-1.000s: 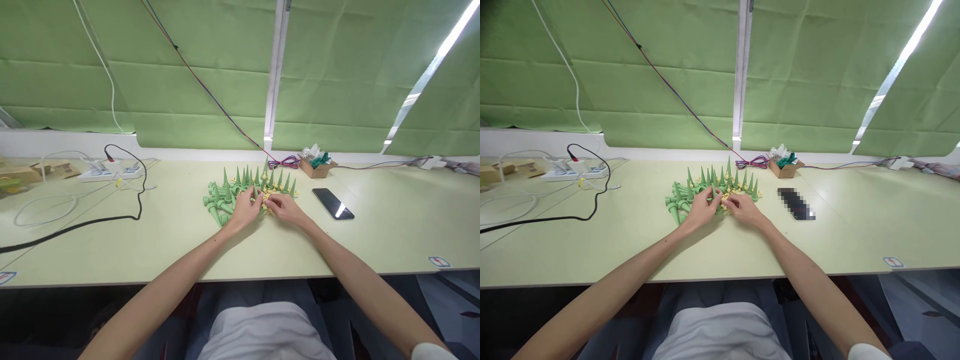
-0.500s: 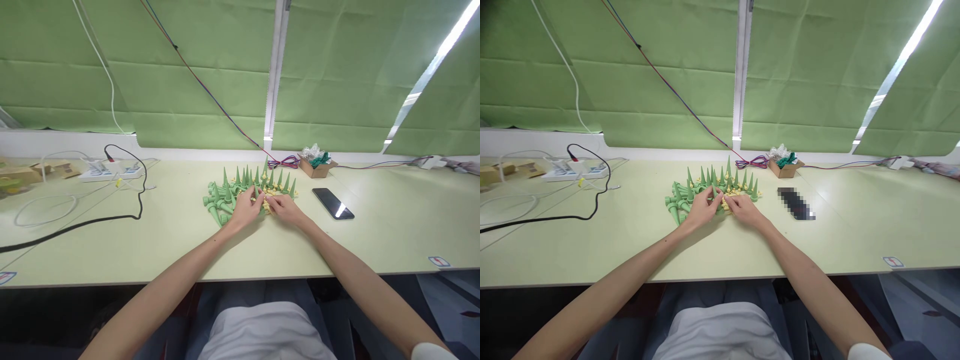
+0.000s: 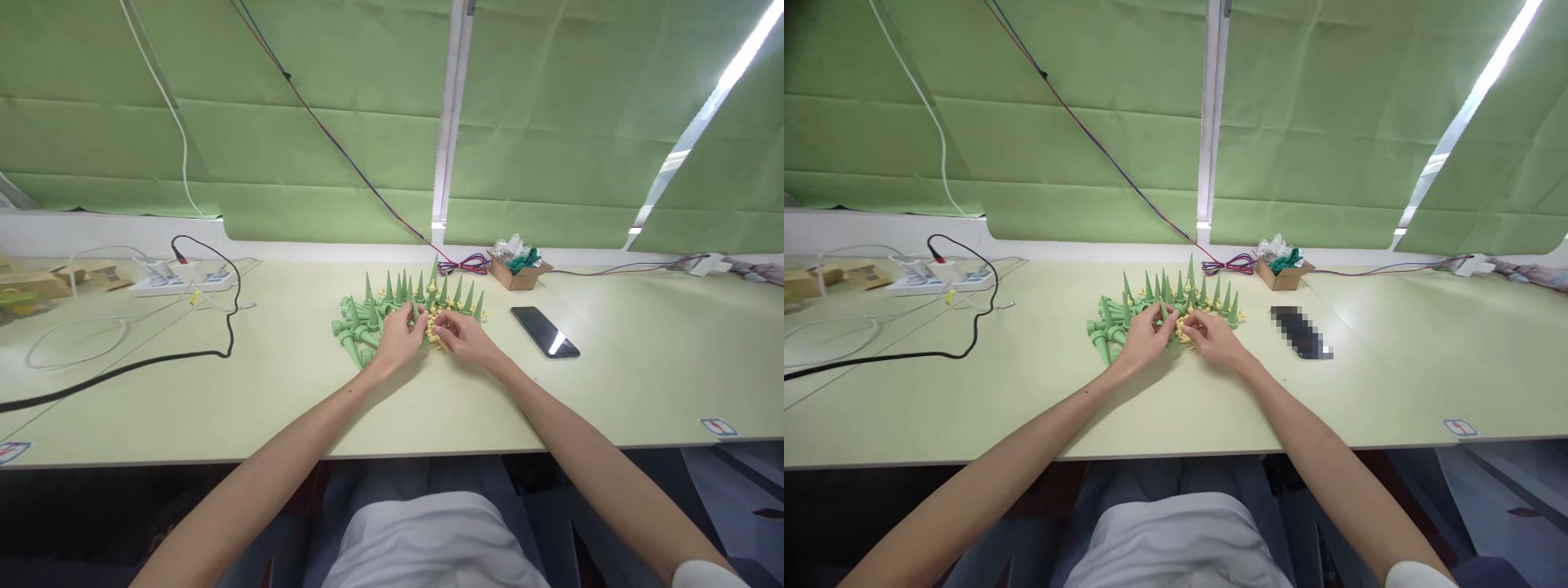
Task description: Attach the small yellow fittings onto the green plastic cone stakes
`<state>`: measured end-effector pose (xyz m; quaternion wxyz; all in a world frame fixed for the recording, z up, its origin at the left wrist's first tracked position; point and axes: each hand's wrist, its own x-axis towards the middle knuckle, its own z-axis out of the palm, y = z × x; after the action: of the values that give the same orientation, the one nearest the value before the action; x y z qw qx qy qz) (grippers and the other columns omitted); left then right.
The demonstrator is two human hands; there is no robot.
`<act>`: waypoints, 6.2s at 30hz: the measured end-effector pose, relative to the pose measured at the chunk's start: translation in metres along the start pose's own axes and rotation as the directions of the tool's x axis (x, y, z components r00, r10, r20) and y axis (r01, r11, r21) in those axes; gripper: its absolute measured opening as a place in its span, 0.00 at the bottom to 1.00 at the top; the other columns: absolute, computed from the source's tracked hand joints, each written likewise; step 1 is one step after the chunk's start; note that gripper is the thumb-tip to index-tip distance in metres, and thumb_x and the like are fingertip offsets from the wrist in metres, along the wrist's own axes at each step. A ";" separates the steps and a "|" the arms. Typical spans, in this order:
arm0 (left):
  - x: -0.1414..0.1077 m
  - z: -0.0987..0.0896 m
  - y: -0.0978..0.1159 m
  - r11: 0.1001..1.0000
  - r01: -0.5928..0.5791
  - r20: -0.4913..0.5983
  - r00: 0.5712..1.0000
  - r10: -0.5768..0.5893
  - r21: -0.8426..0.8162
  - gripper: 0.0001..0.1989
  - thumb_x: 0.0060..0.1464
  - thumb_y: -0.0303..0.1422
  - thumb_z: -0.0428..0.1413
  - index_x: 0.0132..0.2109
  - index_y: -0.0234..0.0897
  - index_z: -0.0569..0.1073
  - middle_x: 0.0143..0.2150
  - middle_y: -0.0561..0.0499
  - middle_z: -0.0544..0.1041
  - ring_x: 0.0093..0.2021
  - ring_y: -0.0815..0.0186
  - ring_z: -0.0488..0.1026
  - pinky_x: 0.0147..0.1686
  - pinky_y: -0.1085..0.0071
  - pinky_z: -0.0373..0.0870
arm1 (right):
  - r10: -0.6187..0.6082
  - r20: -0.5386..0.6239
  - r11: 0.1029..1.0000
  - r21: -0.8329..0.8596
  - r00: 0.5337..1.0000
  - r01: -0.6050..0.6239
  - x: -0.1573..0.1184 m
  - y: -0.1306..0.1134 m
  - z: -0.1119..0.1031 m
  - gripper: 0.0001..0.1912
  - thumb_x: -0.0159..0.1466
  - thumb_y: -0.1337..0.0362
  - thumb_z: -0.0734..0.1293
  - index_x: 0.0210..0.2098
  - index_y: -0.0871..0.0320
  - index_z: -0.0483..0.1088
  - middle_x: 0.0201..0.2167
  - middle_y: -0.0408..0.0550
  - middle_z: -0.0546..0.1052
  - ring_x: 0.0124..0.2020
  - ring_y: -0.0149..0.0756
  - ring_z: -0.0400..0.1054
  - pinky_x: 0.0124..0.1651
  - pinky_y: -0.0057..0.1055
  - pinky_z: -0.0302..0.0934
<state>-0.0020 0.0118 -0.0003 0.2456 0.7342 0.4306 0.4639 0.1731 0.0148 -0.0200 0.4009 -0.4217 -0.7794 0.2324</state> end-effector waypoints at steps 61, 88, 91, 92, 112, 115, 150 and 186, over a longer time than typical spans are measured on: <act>-0.001 -0.002 0.005 0.991 -0.027 0.026 0.999 0.031 -0.134 0.09 0.58 0.37 0.52 0.34 0.36 0.68 0.33 0.53 0.71 0.21 0.75 0.57 0.21 0.75 0.53 | -0.086 -0.019 0.996 -0.040 0.996 0.085 0.000 -0.005 -0.002 0.12 0.65 0.60 0.62 0.26 0.58 0.67 0.21 0.40 0.66 0.22 0.28 0.55 0.28 0.28 0.49; 0.005 0.004 -0.008 0.871 0.178 0.166 0.980 -0.113 -0.458 0.16 0.60 0.46 0.52 0.41 0.37 0.69 0.34 0.51 0.72 0.18 0.75 0.62 0.17 0.74 0.63 | -0.129 -0.019 0.991 -0.039 0.992 0.128 -0.005 -0.013 0.007 0.19 0.63 0.52 0.65 0.22 0.57 0.62 0.16 0.40 0.62 0.19 0.27 0.53 0.25 0.28 0.48; 0.005 0.004 -0.007 0.875 0.188 0.170 0.978 -0.124 -0.446 0.16 0.60 0.47 0.52 0.40 0.37 0.68 0.34 0.51 0.73 0.18 0.75 0.63 0.16 0.74 0.63 | -0.127 -0.020 0.991 -0.047 0.992 0.126 -0.005 -0.012 0.008 0.20 0.63 0.52 0.66 0.22 0.57 0.62 0.16 0.40 0.62 0.19 0.28 0.53 0.25 0.28 0.48; 0.005 0.004 -0.007 0.875 0.193 0.172 0.977 -0.128 -0.445 0.16 0.60 0.47 0.53 0.40 0.37 0.68 0.34 0.51 0.72 0.18 0.75 0.63 0.16 0.74 0.63 | -0.126 -0.020 0.991 -0.046 0.992 0.125 -0.005 -0.012 0.008 0.20 0.63 0.52 0.66 0.22 0.57 0.63 0.16 0.40 0.62 0.19 0.28 0.53 0.25 0.28 0.48; 0.006 0.001 -0.007 0.896 0.259 0.200 0.960 -0.197 -0.360 0.08 0.54 0.32 0.58 0.41 0.35 0.69 0.33 0.52 0.73 0.23 0.70 0.73 0.26 0.70 0.73 | -0.136 -0.031 0.989 -0.063 0.990 0.134 -0.005 -0.007 0.010 0.17 0.64 0.56 0.65 0.22 0.57 0.66 0.17 0.40 0.64 0.20 0.29 0.53 0.26 0.30 0.47; 0.007 0.001 -0.008 0.906 0.247 0.192 0.963 -0.190 -0.343 0.08 0.54 0.32 0.58 0.41 0.35 0.70 0.34 0.51 0.74 0.24 0.70 0.73 0.26 0.71 0.73 | -0.137 -0.030 0.988 -0.071 0.990 0.135 -0.005 -0.007 0.010 0.17 0.64 0.56 0.65 0.22 0.57 0.65 0.16 0.41 0.64 0.20 0.29 0.53 0.26 0.30 0.47; 0.005 0.001 -0.006 0.940 0.179 0.093 0.983 -0.159 -0.289 0.06 0.57 0.35 0.55 0.37 0.35 0.69 0.38 0.51 0.73 0.14 0.79 0.61 0.14 0.75 0.60 | -0.080 -0.119 0.980 -0.189 0.990 0.057 -0.002 -0.008 0.008 0.18 0.69 0.59 0.58 0.23 0.56 0.55 0.19 0.40 0.63 0.21 0.29 0.53 0.28 0.30 0.45; -0.002 0.000 0.002 0.998 -0.017 0.060 0.998 0.020 -0.054 0.08 0.57 0.38 0.54 0.37 0.38 0.69 0.24 0.56 0.69 0.17 0.73 0.58 0.19 0.74 0.53 | 0.082 -0.005 0.993 0.088 0.997 -0.081 0.002 0.002 0.006 0.23 0.67 0.50 0.57 0.20 0.55 0.55 0.13 0.39 0.59 0.18 0.29 0.52 0.23 0.29 0.47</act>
<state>-0.0018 0.0093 0.0000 0.2739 0.7449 0.4036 0.4552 0.1682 0.0174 -0.0239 0.4126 -0.4361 -0.7488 0.2806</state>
